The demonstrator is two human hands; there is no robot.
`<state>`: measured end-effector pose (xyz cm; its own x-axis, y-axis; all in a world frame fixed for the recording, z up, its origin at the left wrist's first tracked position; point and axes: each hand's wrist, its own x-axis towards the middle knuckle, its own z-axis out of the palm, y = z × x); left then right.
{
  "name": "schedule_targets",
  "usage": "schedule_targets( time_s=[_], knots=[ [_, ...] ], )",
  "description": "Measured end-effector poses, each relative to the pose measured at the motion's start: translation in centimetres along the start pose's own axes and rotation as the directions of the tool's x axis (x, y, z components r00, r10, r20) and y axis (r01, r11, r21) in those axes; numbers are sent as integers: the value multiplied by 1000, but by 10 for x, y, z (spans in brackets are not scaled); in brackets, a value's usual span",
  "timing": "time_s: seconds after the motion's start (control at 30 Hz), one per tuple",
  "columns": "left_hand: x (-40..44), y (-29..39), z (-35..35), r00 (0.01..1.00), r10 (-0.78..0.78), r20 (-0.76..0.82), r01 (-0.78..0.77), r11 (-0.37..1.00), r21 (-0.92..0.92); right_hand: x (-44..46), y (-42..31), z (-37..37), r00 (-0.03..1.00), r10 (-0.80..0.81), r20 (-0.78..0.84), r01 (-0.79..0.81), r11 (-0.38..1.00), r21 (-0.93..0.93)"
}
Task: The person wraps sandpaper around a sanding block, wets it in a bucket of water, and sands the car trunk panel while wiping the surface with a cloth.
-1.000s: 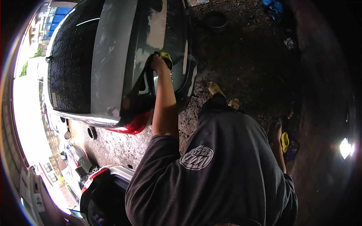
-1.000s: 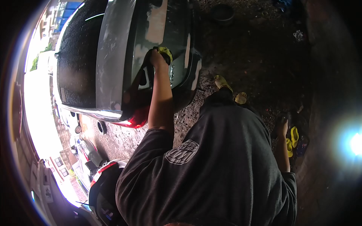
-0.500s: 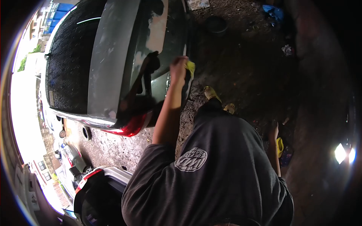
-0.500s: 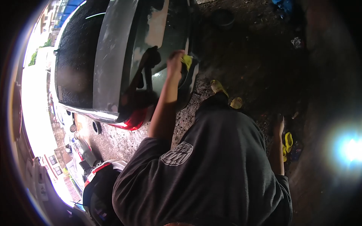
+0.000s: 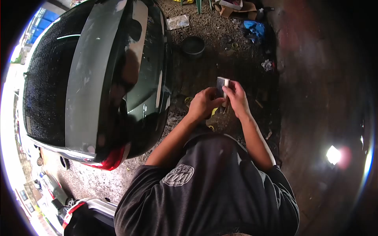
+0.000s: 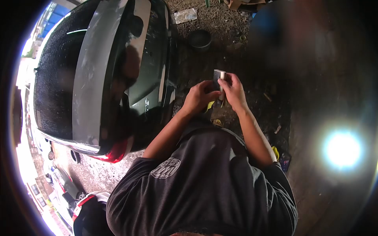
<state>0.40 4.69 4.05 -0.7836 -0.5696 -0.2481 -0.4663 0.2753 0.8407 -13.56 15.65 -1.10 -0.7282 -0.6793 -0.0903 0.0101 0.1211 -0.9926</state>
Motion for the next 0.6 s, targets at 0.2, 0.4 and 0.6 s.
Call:
schedule_targets(
  time_s=[0.2, 0.4, 0.6],
  knots=[
    [80, -40, -37, 1000, -14, 25, 19, 974, -226, 85, -30, 11, 970, 104, 222, -95, 994, -49],
    [164, -53, -91, 938, 128, 322, 144, 701, -698, 181, -43, 23, 979, 22, 202, -14, 999, -41],
    [223, -27, -117, 907, 228, 354, 112, 679, -726, 237, -73, 37, 945, -164, 284, 279, 856, -434]
  ],
)
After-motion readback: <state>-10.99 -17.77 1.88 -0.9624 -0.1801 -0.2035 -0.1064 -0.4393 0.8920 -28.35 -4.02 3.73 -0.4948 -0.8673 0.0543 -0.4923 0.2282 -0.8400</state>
